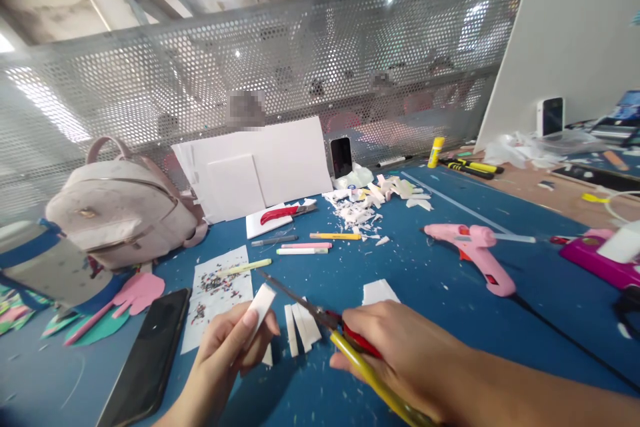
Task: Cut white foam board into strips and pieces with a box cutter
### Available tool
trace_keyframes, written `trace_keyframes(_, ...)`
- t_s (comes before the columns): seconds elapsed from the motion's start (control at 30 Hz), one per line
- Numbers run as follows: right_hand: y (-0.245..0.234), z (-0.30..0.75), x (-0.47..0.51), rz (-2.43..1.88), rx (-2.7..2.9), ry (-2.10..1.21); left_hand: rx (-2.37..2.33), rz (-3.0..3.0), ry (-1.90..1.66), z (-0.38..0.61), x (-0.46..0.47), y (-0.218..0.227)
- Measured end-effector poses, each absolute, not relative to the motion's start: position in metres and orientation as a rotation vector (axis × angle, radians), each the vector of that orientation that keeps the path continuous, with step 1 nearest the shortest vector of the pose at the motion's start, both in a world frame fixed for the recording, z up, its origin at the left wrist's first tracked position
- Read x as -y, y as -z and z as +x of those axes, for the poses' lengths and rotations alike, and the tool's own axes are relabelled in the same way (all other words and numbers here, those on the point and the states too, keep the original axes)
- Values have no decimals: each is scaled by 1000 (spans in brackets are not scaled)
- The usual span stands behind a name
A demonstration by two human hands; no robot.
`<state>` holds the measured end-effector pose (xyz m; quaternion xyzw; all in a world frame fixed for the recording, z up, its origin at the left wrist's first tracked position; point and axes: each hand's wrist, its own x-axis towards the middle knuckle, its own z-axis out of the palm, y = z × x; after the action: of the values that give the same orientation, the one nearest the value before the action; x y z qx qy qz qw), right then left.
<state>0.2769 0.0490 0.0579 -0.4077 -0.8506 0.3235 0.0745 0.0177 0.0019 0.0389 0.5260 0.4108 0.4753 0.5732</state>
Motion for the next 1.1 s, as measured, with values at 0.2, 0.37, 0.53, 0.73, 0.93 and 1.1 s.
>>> trace_keyframes(0.2,-64,284,-70,-1237,2490,-684,-988,1246,-1159,15,-4,-35)
trace_keyframes(0.37,-79,286,-84,-1194,2460,-432,-1008,1295,-1176,13,-7,-30)
trace_keyframes(0.53,-81,281,-88,-1001,2506,-303,-1066,1387,-1203,13,-5,-31)
trace_keyframes(0.73,-77,273,-90,-935,2604,-52,-1127,1529,-1277,12,-2,-31)
trace_keyframes(0.93,-76,273,-88,-907,2640,5,-1128,1636,-1273,11,-2,-30)
trace_keyframes(1.1,-78,274,-100,-994,2572,146,-1100,1725,-1252,11,-1,-28)
